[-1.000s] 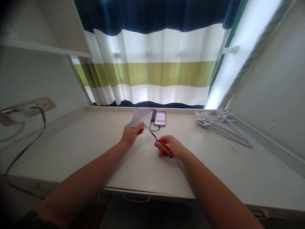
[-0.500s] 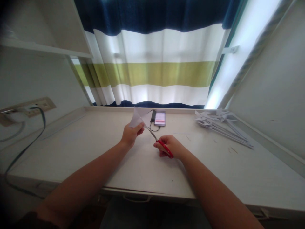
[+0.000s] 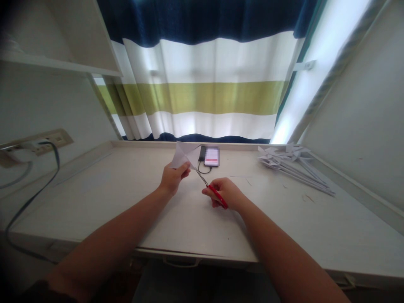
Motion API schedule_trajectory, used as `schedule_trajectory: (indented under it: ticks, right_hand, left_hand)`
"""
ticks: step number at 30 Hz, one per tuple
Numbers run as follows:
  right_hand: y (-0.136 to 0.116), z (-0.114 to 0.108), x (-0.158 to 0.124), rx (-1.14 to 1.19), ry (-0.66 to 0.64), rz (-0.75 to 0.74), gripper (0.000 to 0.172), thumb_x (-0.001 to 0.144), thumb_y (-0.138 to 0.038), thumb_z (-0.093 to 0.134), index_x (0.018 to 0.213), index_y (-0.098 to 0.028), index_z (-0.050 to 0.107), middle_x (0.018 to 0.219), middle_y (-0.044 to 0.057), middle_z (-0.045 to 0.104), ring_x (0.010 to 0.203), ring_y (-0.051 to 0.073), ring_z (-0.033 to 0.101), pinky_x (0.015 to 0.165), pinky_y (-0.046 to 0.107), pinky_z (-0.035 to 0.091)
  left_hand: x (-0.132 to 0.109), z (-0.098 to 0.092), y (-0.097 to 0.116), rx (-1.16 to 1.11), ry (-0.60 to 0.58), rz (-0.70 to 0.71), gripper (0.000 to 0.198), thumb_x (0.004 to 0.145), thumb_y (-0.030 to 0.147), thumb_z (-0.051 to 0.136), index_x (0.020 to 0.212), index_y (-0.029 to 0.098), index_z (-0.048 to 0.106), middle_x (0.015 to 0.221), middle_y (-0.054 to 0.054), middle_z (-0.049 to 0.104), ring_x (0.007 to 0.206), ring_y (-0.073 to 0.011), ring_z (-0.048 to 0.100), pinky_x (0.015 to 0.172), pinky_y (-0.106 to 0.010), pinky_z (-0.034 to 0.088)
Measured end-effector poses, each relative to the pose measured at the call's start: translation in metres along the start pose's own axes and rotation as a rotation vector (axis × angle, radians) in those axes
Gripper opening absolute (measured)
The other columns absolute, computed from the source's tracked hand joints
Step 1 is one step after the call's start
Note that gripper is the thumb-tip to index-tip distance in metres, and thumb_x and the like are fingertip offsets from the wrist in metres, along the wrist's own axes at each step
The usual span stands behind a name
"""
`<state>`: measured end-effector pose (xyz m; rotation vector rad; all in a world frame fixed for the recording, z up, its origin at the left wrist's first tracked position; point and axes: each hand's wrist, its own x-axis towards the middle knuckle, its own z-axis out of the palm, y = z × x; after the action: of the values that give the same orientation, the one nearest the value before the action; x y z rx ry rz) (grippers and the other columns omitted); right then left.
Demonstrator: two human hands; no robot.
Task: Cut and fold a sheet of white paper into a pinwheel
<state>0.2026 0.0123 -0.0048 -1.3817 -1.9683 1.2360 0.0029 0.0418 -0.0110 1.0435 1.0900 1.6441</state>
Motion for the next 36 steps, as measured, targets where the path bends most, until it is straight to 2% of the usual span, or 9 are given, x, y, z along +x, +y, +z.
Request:
schedule_trajectory:
  ticks: [18, 36]
  right_hand:
    - [0.0014, 0.0010, 0.0026, -0.039, 0.023, 0.011, 0.036, 0.078, -0.052, 0.063, 0.073, -0.017, 0.065, 0.052, 0.003, 0.065, 0.040, 0.012, 0.056, 0.039, 0.021, 0.042]
    - [0.0051, 0.0004, 0.0053, -0.053, 0.041, 0.017, 0.043, 0.072, -0.060, 0.066, 0.074, -0.017, 0.066, 0.054, 0.004, 0.066, 0.044, 0.014, 0.060, 0.041, 0.023, 0.045]
  left_hand:
    - [-0.0013, 0.0010, 0.0005, 0.005, 0.008, 0.022, 0.039, 0.063, 0.037, 0.080, 0.087, 0.009, 0.067, 0.073, -0.005, 0.067, 0.063, -0.0126, 0.063, 0.062, -0.027, 0.054]
    - [-0.0026, 0.0004, 0.0021, 0.015, 0.005, 0.028, 0.037, 0.063, 0.036, 0.080, 0.086, 0.010, 0.068, 0.074, -0.006, 0.067, 0.063, -0.0130, 0.063, 0.062, -0.028, 0.054]
